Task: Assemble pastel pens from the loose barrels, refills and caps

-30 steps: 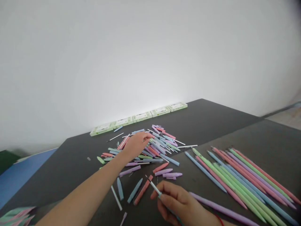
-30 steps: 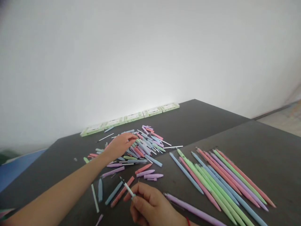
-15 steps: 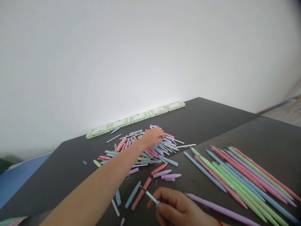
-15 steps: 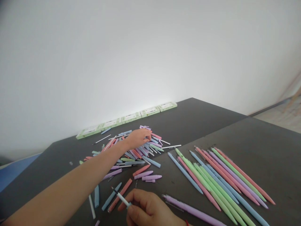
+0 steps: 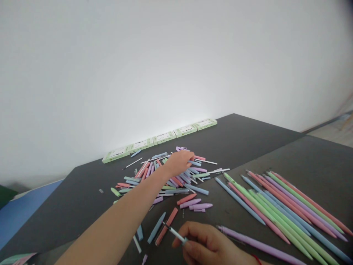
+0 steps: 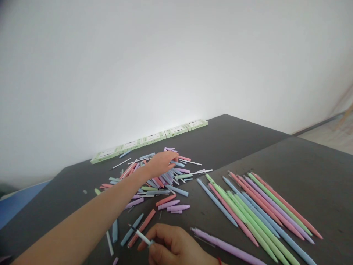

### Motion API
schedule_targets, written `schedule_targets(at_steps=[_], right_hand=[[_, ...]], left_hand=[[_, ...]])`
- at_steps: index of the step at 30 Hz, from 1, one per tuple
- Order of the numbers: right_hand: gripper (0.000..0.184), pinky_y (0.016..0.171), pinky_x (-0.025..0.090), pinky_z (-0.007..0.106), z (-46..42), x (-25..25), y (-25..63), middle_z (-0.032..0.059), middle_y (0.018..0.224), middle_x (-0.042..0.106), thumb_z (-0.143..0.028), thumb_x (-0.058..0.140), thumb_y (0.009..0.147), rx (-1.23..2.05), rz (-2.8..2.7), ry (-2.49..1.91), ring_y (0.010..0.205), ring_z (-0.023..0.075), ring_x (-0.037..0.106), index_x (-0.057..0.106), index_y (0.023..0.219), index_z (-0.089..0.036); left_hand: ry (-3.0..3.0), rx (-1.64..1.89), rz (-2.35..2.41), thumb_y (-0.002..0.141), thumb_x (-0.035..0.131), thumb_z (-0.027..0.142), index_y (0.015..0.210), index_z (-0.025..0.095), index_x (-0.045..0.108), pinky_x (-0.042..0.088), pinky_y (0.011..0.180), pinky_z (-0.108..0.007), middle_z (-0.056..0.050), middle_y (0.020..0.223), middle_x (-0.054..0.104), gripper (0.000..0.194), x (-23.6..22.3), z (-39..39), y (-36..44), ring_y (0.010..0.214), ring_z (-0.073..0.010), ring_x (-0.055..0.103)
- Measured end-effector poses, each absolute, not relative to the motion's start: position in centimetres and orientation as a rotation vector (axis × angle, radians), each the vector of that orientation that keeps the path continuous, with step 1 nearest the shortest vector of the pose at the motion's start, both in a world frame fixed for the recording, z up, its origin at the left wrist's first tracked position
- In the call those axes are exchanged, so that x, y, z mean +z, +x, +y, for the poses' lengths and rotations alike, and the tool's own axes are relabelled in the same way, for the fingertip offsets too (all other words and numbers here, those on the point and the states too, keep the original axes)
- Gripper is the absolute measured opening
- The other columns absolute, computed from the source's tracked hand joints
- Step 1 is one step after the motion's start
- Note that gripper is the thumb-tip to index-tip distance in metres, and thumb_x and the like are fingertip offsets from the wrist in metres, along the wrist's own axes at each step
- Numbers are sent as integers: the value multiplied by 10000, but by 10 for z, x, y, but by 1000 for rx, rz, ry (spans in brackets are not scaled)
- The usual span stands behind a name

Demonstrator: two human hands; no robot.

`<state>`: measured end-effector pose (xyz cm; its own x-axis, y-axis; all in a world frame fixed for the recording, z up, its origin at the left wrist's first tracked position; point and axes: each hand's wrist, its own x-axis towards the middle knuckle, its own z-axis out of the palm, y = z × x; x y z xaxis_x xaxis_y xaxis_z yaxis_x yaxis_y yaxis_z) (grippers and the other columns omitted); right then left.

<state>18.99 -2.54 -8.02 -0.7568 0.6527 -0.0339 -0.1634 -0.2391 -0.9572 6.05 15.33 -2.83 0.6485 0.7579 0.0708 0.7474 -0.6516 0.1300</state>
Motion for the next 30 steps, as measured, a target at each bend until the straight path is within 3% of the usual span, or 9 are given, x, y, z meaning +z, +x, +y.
schedule_targets(at_steps=[7, 9, 13, 20, 23, 26, 30], right_hand=[[426, 436, 230, 184, -30, -73, 190, -50, 592, 437, -541, 462, 882, 1920, -1634, -661, 481, 66, 329, 590, 932, -138], [417, 447, 234, 195, -33, -70, 190, -52, 583, 423, -538, 438, 894, 1876, -1693, -724, 498, 76, 334, 585, 896, -148], [367, 494, 282, 216, -35, -64, 193, -41, 595, 443, -489, 418, 921, 1731, -1909, -775, 536, 96, 369, 564, 834, -164], [287, 543, 331, 224, -33, -67, 198, -33, 627, 466, -380, 392, 950, 1486, -2087, -837, 578, 119, 427, 595, 887, -188], [269, 544, 329, 224, -31, -67, 198, -33, 634, 472, -365, 414, 944, 1439, -2083, -883, 585, 120, 427, 601, 860, -190], [261, 537, 321, 218, -32, -65, 198, -35, 642, 483, -352, 427, 940, 1425, -2073, -899, 587, 116, 421, 593, 821, -191], [254, 547, 328, 214, -33, -62, 200, -34, 655, 500, -333, 419, 942, 1403, -2102, -869, 600, 115, 437, 589, 820, -189]], left_hand=[[2488, 571, 1533, 845, 480, 144, 943, 209, 570, 456, 756, -256, -17, 936, 643, 149, -8, 39, 5, 842, -163, 596], [2035, 833, 1558, 797, 562, 169, 876, 195, 595, 450, 670, -235, -4, 840, 633, 89, -11, 5, -12, 735, -154, 586], [1418, 1038, 1424, 742, 662, 245, 813, 177, 619, 371, 529, -198, 28, 663, 556, 107, -18, -42, -26, 567, -115, 494], [1294, 1162, 1231, 697, 721, 235, 765, 169, 624, 369, 529, -183, 14, 711, 549, 136, -9, -58, -22, 583, -96, 464], [1223, 1145, 1179, 728, 689, 240, 787, 173, 594, 351, 453, -176, -13, 798, 594, 130, -12, -59, -26, 518, -75, 446], [1030, 1146, 1103, 749, 642, 272, 778, 170, 557, 298, 388, -162, 0, 728, 572, 136, -16, -59, -33, 449, -57, 388], [830, 1197, 1143, 720, 562, 274, 731, 186, 489, 393, 463, -185, 0, 704, 549, 115, -13, -53, -43, 584, -120, 518]])
